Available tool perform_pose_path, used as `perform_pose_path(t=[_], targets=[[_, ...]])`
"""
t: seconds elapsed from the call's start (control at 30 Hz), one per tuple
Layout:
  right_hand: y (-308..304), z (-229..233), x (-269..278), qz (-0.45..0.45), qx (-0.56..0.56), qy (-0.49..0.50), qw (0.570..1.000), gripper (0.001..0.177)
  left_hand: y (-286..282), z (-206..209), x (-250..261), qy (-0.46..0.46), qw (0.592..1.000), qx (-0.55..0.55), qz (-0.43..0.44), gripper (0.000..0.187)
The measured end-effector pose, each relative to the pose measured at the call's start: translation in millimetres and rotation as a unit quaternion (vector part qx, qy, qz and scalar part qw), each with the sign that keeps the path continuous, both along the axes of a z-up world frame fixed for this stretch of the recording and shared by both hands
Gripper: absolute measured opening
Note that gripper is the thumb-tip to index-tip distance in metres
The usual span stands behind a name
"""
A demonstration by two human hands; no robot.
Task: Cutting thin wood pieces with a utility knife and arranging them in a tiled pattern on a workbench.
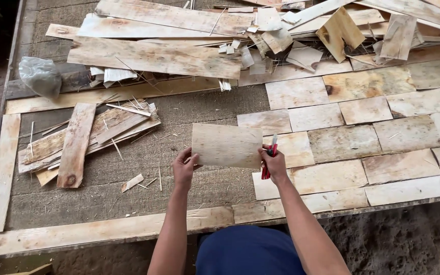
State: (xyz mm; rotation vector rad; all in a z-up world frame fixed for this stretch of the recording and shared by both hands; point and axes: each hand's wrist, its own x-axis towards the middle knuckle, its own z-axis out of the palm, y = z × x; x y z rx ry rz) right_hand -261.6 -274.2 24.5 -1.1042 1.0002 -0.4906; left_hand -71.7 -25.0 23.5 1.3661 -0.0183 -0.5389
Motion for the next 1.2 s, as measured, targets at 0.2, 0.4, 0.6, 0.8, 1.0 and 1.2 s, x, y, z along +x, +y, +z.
perform_pose_path(t=[0.2,0.4,0.6,0.8,1.0,1.2], targets=[[-42.6,-19.9,-12.0,-0.004,0.031,-0.029,0.999,0.033,-26.4,-19.2,-18.5,-0.005,1.0,-0.019,0.006,0.036],[-82.1,-45.7,-12.9,0.001,0.004,-0.023,1.0,0.033,-41.7,-4.1,-30.9,-0.023,0.999,0.013,-0.038,0.049],[-102.6,-70.4,-19.9,0.018,-0.002,-0.018,1.0,0.032,-50.1,3.5,-46.5,-0.022,0.998,0.032,-0.05,0.053],[-104.6,-66.3,-22.3,0.016,-0.003,0.008,1.0,0.035,-55.9,-6.3,-54.9,-0.032,0.996,0.069,-0.045,0.058],[-99.1,-48.6,-20.2,0.034,0.005,0.046,0.998,0.033,-55.4,-61.0,-43.5,-0.119,0.972,0.196,-0.055,0.067],[-117.7,-56.5,-9.2,0.065,0.004,0.109,0.992,0.032,-77.6,-68.0,-18.4,-0.14,0.94,0.306,-0.064,0.066]])
